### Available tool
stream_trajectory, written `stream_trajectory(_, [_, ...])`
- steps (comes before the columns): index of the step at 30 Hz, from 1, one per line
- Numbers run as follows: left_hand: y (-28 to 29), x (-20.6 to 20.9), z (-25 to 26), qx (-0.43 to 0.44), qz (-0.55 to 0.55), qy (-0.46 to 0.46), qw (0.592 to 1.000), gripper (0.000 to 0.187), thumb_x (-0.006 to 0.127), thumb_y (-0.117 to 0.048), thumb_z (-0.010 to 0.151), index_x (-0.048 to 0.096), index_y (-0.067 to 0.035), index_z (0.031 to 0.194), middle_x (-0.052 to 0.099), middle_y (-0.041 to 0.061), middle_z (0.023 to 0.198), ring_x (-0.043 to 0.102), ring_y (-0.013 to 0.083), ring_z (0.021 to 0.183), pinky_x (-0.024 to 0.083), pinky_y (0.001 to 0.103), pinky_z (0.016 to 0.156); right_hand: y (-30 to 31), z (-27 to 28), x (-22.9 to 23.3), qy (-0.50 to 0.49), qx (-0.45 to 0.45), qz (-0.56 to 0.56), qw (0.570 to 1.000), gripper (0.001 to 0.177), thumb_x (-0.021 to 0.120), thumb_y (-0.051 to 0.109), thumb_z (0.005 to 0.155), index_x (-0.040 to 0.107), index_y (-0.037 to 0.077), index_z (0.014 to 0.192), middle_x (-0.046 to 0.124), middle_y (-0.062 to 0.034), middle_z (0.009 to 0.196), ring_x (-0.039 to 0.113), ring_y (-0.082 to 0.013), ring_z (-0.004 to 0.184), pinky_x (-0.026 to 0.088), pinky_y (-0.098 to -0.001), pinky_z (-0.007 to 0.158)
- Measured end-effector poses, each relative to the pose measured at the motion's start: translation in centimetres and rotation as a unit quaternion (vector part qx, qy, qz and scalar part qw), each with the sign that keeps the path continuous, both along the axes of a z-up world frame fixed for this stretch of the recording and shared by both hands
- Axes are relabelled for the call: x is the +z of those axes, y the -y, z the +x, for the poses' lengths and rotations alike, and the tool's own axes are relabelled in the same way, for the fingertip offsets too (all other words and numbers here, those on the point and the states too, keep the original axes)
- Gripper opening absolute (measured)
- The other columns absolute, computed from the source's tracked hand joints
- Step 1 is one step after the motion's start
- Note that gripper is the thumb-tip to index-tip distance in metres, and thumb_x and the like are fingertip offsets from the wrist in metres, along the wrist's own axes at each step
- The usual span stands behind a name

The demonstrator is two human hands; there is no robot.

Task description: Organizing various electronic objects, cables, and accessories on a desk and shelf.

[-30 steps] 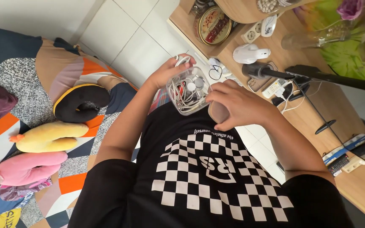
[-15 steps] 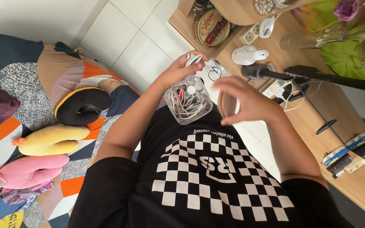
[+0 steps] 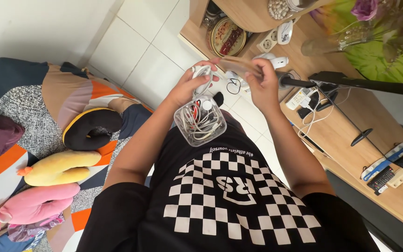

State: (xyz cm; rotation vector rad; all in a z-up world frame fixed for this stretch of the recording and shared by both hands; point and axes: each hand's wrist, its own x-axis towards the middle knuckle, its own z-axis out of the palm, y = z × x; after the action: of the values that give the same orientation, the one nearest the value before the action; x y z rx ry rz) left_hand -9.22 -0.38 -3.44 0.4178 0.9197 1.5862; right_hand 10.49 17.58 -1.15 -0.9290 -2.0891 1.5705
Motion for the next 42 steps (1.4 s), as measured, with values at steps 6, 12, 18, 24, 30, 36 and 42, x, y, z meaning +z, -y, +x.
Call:
stream_trajectory(6, [0.1, 1.4, 0.2, 0.015, -0.023, 0.031, 0.999, 0.05, 0.067, -0.022, 0.094, 0.055, -0.011, 0.141, 0.056, 0.007, 0.137, 0.065, 0.0188, 0.113, 0.052, 0.031, 0.095, -0.3, -0.6, 1.6, -0.044, 0.122, 0.184, 0.974, 0.028, 0.074, -0.013, 0.083, 0.066, 0.005, 0.103, 0.062, -0.0107, 0.125, 0.054, -0.0363, 0.139, 0.047, -0.0436, 0.113])
stream_trajectory(12, [-0.2, 1.5, 0.3, -0.019, -0.038, -0.016, 0.999, 0.053, 0.064, -0.021, 0.099, 0.054, -0.01, 0.15, 0.062, 0.005, 0.119, 0.062, 0.0167, 0.112, 0.05, 0.029, 0.095, -0.4, -0.6, 1.5, -0.031, 0.144, 0.229, 0.962, 0.033, 0.068, -0.017, 0.078, 0.069, 0.006, 0.101, 0.064, -0.0107, 0.131, 0.051, -0.0388, 0.144, 0.047, -0.0456, 0.116])
stream_trajectory(18, [0.3, 1.3, 0.1, -0.041, -0.061, -0.068, 0.995, 0.044, 0.06, -0.017, 0.095, 0.057, -0.01, 0.139, 0.068, 0.006, 0.122, 0.061, 0.0158, 0.109, 0.05, 0.029, 0.093, -2.3, -1.7, -2.1, 0.001, 0.061, 0.341, 0.938, 0.03, 0.075, -0.01, 0.081, 0.067, 0.005, 0.106, 0.073, -0.0122, 0.116, 0.063, -0.0344, 0.13, 0.052, -0.0467, 0.112])
stream_trajectory(24, [1.6, 0.5, 0.5, -0.04, -0.087, -0.068, 0.993, 0.041, 0.063, -0.014, 0.095, 0.059, -0.008, 0.136, 0.066, 0.006, 0.119, 0.06, 0.0151, 0.109, 0.049, 0.029, 0.094, -6.8, -4.3, -9.7, 0.084, 0.007, 0.459, 0.885, 0.032, 0.079, -0.001, 0.075, 0.071, 0.012, 0.104, 0.075, -0.0106, 0.109, 0.067, -0.0326, 0.119, 0.056, -0.0412, 0.094])
stream_trajectory(30, [3.0, 0.4, 0.3, -0.035, -0.118, -0.067, 0.99, 0.04, 0.062, -0.012, 0.096, 0.06, -0.007, 0.135, 0.065, 0.005, 0.118, 0.061, 0.0149, 0.108, 0.05, 0.029, 0.095, -9.6, -7.1, -14.6, 0.123, 0.012, 0.497, 0.859, 0.028, 0.077, 0.001, 0.079, 0.07, 0.015, 0.103, 0.075, -0.0038, 0.109, 0.068, -0.0317, 0.119, 0.058, -0.0393, 0.09])
stream_trajectory(36, [4.0, -0.2, -0.1, -0.022, -0.157, -0.071, 0.985, 0.038, 0.062, -0.014, 0.097, 0.061, -0.007, 0.134, 0.066, 0.005, 0.116, 0.063, 0.0151, 0.106, 0.05, 0.029, 0.093, -10.9, -8.9, -16.3, 0.137, 0.02, 0.467, 0.874, 0.027, 0.081, 0.006, 0.082, 0.069, 0.014, 0.105, 0.073, -0.0031, 0.119, 0.063, -0.0333, 0.125, 0.056, -0.0391, 0.093])
stream_trajectory(42, [3.3, -0.3, -0.1, -0.017, -0.147, -0.056, 0.987, 0.038, 0.063, -0.015, 0.098, 0.06, -0.007, 0.135, 0.065, 0.004, 0.117, 0.062, 0.015, 0.107, 0.05, 0.029, 0.095, -11.9, -9.2, -17.2, 0.152, 0.05, 0.44, 0.884, 0.036, 0.084, 0.008, 0.078, 0.069, 0.01, 0.111, 0.07, -0.0061, 0.125, 0.06, -0.0324, 0.13, 0.053, -0.0395, 0.101])
